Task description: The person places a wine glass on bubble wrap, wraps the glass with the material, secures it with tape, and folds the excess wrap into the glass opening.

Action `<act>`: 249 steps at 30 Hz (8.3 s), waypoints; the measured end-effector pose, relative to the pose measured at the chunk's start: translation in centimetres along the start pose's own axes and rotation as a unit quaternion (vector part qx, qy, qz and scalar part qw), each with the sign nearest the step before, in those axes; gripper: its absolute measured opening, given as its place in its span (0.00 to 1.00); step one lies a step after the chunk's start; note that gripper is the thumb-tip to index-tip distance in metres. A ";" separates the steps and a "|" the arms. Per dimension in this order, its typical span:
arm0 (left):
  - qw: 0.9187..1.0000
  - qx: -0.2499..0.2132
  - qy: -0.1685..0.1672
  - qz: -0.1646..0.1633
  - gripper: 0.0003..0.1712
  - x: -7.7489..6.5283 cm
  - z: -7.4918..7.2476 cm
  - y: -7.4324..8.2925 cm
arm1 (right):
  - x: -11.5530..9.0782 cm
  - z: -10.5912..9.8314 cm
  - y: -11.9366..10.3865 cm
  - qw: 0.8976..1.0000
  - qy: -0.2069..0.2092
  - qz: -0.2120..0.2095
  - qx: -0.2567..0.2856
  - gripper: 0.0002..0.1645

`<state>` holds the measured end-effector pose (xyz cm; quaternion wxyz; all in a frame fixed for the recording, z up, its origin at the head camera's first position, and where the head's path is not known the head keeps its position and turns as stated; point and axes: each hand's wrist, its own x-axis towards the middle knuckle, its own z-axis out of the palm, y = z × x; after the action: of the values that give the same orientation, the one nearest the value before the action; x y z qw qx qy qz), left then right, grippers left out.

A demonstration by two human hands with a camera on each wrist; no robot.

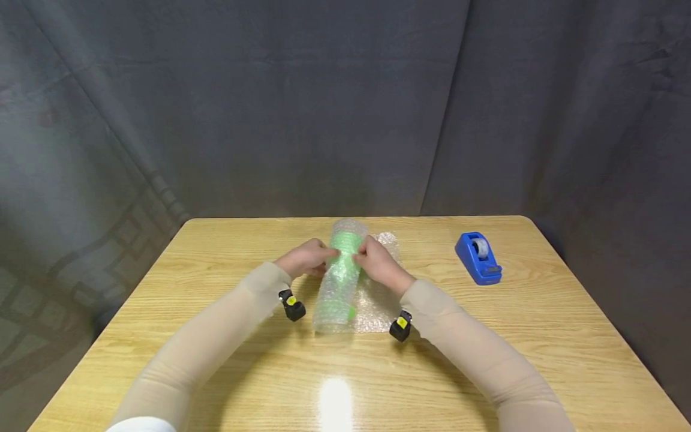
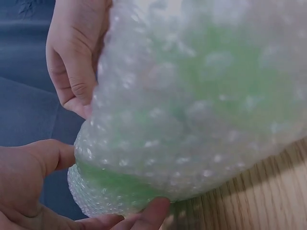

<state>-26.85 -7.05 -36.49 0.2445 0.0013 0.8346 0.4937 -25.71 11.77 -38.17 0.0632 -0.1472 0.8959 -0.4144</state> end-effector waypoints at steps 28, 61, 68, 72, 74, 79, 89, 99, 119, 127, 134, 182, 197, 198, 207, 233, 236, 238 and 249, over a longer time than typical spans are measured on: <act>0.993 0.109 0.048 0.009 0.18 0.0 1.4 1.0 | 0.8 -1.0 -0.5 0.989 -0.073 0.102 0.083 0.25; 0.993 -0.109 -0.015 -0.036 0.26 0.6 0.6 0.1 | 0.8 -0.9 -0.2 0.989 -0.075 0.102 0.080 0.18; 0.994 -0.104 -0.020 -0.027 0.27 0.5 0.3 -0.1 | 0.8 -0.7 -0.5 0.987 -0.074 0.107 0.089 0.18; 0.995 -0.100 -0.016 -0.024 0.29 0.4 0.1 -0.3 | 0.8 -0.3 -0.7 0.986 -0.075 0.109 0.096 0.20; 0.995 -0.097 -0.015 -0.022 0.30 0.4 -0.1 -0.3 | 0.8 -0.2 -0.7 0.985 -0.078 0.108 0.106 0.22; 0.998 -0.069 -0.008 -0.010 0.27 0.1 -0.4 -0.4 | 0.8 0.3 -0.6 0.980 -0.083 0.112 0.143 0.26; 0.999 0.038 0.028 0.007 0.16 -0.1 0.1 0.2 | 0.8 0.5 -0.1 0.968 -0.077 0.132 0.200 0.26; 0.995 0.087 0.054 0.009 0.18 0.2 0.8 0.6 | 0.5 0.2 0.4 0.948 -0.078 0.165 0.261 0.15; 0.994 -0.105 0.008 -0.012 0.35 -0.1 0.0 -0.3 | 0.4 0.1 0.5 0.955 -0.082 0.143 0.247 0.29; 0.997 -0.082 -0.003 -0.014 0.17 0.2 -0.1 -0.5 | 0.5 0.3 0.3 0.955 -0.078 0.155 0.241 0.27; 0.997 -0.075 -0.004 -0.018 0.11 0.4 -0.2 -0.6 | 0.5 0.2 0.4 0.955 -0.086 0.155 0.238 0.27; 0.997 0.058 0.037 0.025 0.26 0.3 0.3 -0.3 | 0.5 0.9 0.3 0.950 -0.089 0.155 0.255 0.17; 0.998 -0.061 -0.019 0.013 0.18 0.4 -0.8 -1.2 | 0.4 0.8 0.3 0.949 -0.097 0.147 0.263 0.17; 0.998 -0.062 -0.021 0.011 0.18 0.4 -0.8 -1.2 | 0.4 0.8 0.3 0.948 -0.097 0.148 0.264 0.18; 0.998 -0.063 -0.027 0.003 0.24 0.5 -0.6 -1.1 | 0.3 0.6 0.2 0.947 -0.104 0.149 0.264 0.12; 0.998 0.051 0.032 0.031 0.24 -0.2 -0.1 -0.2 | 0.6 0.1 0.7 0.968 -0.138 0.127 0.169 0.16; 0.998 0.054 0.034 0.030 0.21 -0.2 0.0 -0.1 | 0.7 0.0 0.6 0.971 -0.136 0.121 0.158 0.23; 0.997 0.055 0.036 0.029 0.20 -0.1 0.1 -0.1 | 0.7 0.0 0.5 0.967 -0.140 0.121 0.173 0.25; 0.997 0.058 0.046 0.021 0.25 -0.2 0.4 0.3 | 0.5 -0.1 0.4 0.941 -0.146 0.144 0.270 0.14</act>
<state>-26.61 -6.62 -36.37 0.1953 0.0103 0.8720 0.4487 -26.27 11.96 -38.38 0.2901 -0.0532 0.7427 -0.6011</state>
